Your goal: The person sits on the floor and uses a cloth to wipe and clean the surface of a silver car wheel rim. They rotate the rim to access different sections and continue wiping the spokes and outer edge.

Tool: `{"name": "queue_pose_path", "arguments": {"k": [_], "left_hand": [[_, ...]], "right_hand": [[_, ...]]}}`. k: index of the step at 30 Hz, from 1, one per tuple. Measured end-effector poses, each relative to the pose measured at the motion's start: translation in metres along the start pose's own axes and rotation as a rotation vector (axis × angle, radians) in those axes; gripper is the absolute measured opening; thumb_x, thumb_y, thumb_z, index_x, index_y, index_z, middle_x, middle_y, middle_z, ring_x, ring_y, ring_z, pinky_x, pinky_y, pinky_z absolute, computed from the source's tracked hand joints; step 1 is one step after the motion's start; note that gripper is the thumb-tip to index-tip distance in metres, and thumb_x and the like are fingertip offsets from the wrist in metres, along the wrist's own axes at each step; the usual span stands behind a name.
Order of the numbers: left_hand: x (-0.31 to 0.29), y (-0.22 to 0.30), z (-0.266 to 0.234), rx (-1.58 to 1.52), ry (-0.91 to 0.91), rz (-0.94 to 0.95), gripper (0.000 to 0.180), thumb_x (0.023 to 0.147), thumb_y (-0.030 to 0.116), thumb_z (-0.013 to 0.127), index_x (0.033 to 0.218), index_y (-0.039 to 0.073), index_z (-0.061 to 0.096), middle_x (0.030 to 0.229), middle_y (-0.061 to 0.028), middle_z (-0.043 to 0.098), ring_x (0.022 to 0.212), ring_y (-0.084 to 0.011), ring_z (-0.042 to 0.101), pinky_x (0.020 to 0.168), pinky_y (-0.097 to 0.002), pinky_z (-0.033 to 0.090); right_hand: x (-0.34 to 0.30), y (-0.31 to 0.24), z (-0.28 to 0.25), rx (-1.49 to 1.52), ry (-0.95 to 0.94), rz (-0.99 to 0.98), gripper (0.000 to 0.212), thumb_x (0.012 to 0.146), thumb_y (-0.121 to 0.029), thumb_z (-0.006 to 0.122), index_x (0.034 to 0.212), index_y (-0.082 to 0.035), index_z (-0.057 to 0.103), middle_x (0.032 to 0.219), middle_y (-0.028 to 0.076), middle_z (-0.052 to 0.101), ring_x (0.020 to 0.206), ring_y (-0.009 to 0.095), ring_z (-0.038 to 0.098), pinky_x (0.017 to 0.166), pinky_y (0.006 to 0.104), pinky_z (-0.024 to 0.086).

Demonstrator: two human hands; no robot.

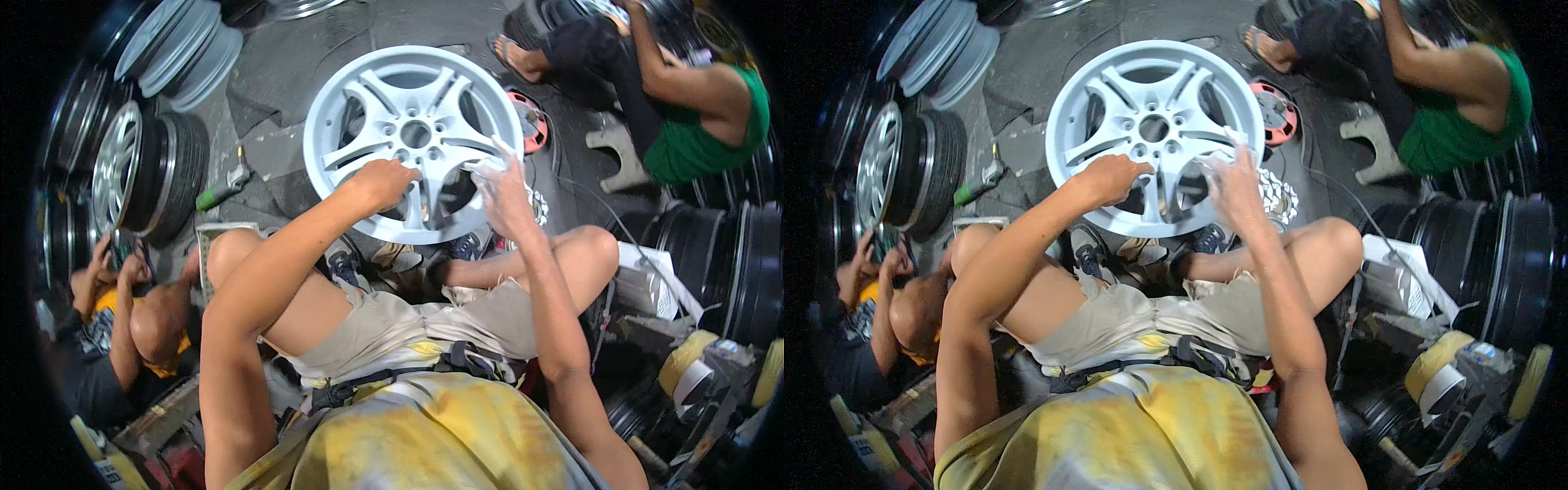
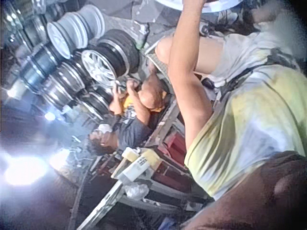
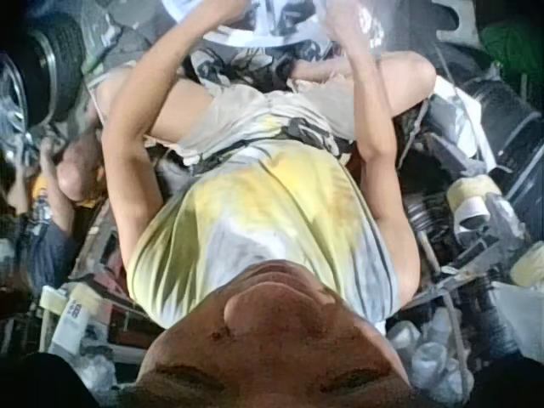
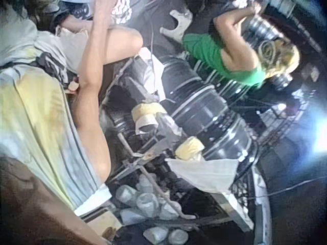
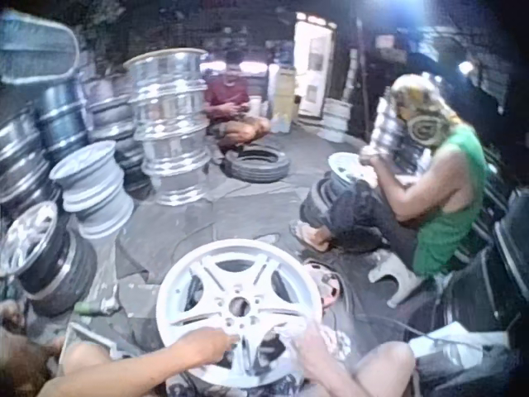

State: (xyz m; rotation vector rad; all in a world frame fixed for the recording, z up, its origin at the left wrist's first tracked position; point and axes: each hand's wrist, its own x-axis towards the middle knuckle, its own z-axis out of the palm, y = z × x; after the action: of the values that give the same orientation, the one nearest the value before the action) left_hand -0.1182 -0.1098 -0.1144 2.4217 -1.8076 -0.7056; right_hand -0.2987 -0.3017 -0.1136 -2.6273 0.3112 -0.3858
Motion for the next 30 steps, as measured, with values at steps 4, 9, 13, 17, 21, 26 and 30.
{"name": "queue_pose_path", "arguments": {"k": [4,9,13,17,21,26,30], "left_hand": [[0.024,-0.004,0.024,0.236,-0.02,-0.015,0.042,0.084,0.005,0.062,0.124,0.016,0.06,0.084,-0.0153,0.072,0.084,-0.0338,0.073,0.069,-0.0456,0.057],[0.028,0.011,0.034,0.406,-0.096,-0.017,0.034,0.087,0.01,0.063,0.12,0.019,0.061,0.082,-0.009,0.072,0.081,-0.0282,0.073,0.062,-0.0398,0.056],[0.011,0.025,0.076,0.515,-0.175,0.033,0.039,0.09,0.015,0.06,0.127,0.026,0.058,0.073,-0.0068,0.068,0.069,-0.0261,0.072,0.055,-0.0375,0.054],[0.008,0.035,0.064,0.468,-0.225,0.054,0.037,0.093,0.017,0.058,0.129,0.026,0.059,0.081,-0.0037,0.072,0.078,-0.0257,0.074,0.056,-0.0411,0.053],[0.026,0.002,0.039,0.484,-0.027,-0.019,0.037,0.092,0.017,0.059,0.128,0.021,0.059,0.08,-0.0019,0.07,0.079,-0.0236,0.073,0.059,-0.0376,0.05],[0.016,0.016,0.052,0.444,-0.096,-0.245,0.067,0.091,0.015,0.06,0.155,0.011,0.038,0.081,0.0004,0.074,0.072,-0.0231,0.073,0.05,-0.0496,0.052],[-0.007,0.025,0.024,0.316,-0.053,-0.203,0.041,0.087,0.01,0.06,0.127,0.001,0.062,0.101,-0.0143,0.069,0.092,-0.0286,0.069,0.072,-0.0414,0.057]], "right_hand": [[-0.014,-0.003,0.009,0.09,0.066,0.069,0.023,0.083,-0.002,0.066,0.106,-0.004,0.071,0.124,0.022,0.054,0.114,0.041,0.052,0.1,0.0487,0.043],[-0.024,0.021,0.009,0.173,-0.036,0.136,0.018,0.088,-0.01,0.064,0.104,-0.003,0.071,0.104,0.02,0.058,0.101,0.04,0.056,0.092,0.0487,0.047],[-0.028,0.018,0.021,0.158,-0.03,0.153,0.016,0.09,-0.013,0.064,0.101,-0.004,0.07,0.097,0.02,0.06,0.095,0.04,0.061,0.085,0.0487,0.05],[-0.024,0.005,0.027,0.229,-0.088,0.213,0.021,0.093,-0.019,0.065,0.106,-0.004,0.072,0.093,0.02,0.06,0.089,0.041,0.062,0.078,0.0477,0.05],[-0.01,-0.008,0.046,0.208,0.114,0.114,0.019,0.091,-0.014,0.067,0.106,-0.005,0.073,0.096,0.019,0.06,0.086,0.038,0.063,0.075,0.0472,0.05],[-0.01,-0.025,0.077,-0.187,0.06,-0.026,0.022,0.084,-0.011,0.06,0.103,-0.008,0.072,0.108,0.016,0.057,0.103,0.034,0.052,0.082,0.0432,0.045],[-0.017,-0.036,0.111,-0.19,-0.008,-0.001,0.034,0.086,-0.013,0.057,0.117,-0.009,0.068,0.118,0.014,0.056,0.11,0.034,0.051,0.09,0.0482,0.043]]}}
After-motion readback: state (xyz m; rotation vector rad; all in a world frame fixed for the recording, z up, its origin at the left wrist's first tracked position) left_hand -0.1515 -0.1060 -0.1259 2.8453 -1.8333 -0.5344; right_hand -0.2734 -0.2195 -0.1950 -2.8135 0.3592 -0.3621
